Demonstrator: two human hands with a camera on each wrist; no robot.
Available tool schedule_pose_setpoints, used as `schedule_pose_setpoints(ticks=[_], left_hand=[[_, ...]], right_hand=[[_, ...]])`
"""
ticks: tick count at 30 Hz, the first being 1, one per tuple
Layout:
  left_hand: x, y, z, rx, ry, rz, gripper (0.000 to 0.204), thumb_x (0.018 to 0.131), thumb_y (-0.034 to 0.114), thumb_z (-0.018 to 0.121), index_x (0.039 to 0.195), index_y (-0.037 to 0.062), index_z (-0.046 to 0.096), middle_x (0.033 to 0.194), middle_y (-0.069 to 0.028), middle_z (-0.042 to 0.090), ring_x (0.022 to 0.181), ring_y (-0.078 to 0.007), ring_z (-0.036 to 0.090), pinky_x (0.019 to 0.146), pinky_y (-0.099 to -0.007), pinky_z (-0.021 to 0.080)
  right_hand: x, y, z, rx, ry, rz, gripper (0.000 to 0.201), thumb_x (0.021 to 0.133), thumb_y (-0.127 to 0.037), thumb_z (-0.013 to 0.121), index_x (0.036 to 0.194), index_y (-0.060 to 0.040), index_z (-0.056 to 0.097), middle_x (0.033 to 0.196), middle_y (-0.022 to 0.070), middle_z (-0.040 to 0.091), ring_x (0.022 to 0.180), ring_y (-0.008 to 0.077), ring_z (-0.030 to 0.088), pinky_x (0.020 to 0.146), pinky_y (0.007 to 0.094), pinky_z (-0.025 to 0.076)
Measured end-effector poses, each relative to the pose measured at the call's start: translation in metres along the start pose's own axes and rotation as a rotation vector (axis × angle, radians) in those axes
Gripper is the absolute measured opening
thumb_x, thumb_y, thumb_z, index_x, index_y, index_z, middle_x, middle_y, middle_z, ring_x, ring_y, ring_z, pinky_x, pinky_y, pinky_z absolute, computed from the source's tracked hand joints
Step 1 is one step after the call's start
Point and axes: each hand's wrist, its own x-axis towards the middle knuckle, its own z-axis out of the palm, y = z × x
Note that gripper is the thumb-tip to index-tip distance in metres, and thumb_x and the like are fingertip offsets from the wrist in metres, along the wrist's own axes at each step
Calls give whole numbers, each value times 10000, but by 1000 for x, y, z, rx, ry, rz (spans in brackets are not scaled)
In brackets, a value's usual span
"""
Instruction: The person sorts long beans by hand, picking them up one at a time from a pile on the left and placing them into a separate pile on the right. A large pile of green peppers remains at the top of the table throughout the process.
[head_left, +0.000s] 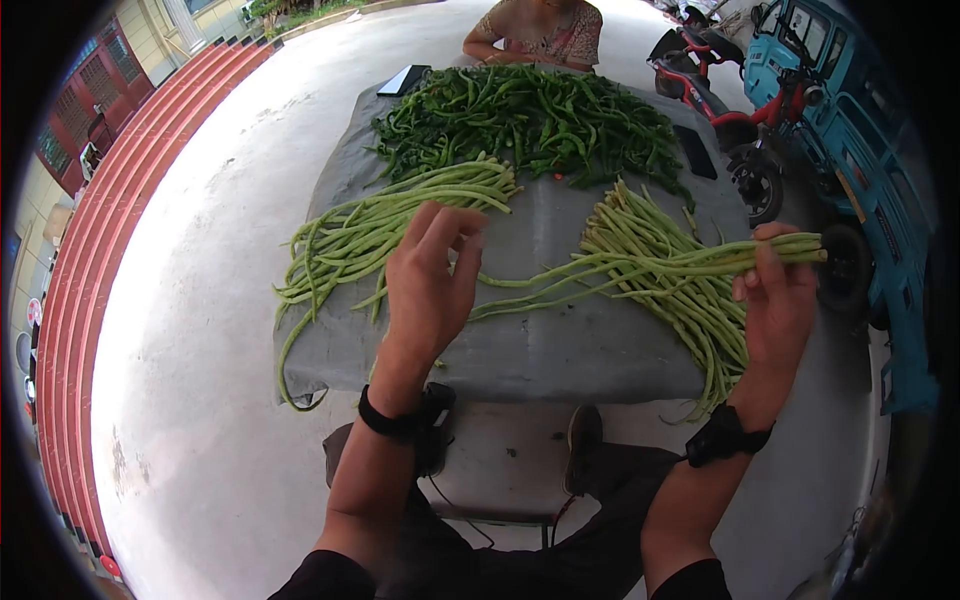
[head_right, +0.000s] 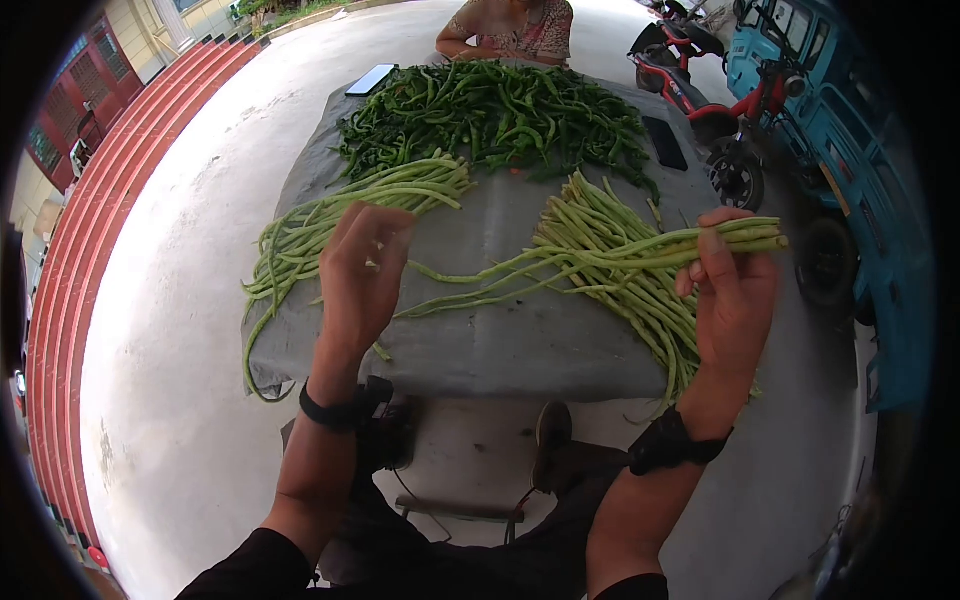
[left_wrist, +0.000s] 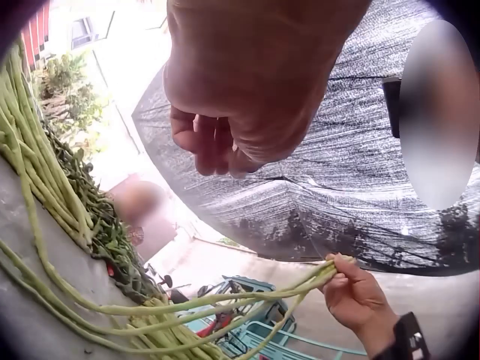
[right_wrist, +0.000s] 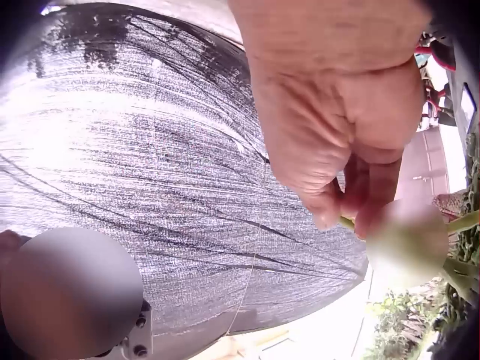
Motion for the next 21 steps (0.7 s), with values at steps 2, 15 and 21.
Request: schedule_pose_setpoints(ticks=[2,15,21], left_hand=[[0,31,7,-131,-38,31,165,893,-21,758,1041,48,729,980,-63,686,788,-162,648,638,-306,499],[10,128,42,-351,-336,84,558,800,14,855,1318,52,651,1139,-95,674,776,-180,661,688,-343,545],[13,152,68,-358,-352,115,523,808,48,828,1290,22,627,1032,-152,693,749,-254,690,679,-396,553]], right_hand=[[-6,-12,22,-7,-8,-2,179,1035,-72,693,1202,-17,660,901,5,610,721,59,560,585,271,508],[-18,-41,52,-53,-227,107,134,984,-6,695,1114,6,666,969,25,608,721,63,566,606,237,488],[-21,-47,55,-95,-241,-56,163,964,78,668,1112,10,659,992,18,633,882,56,603,737,230,506]])
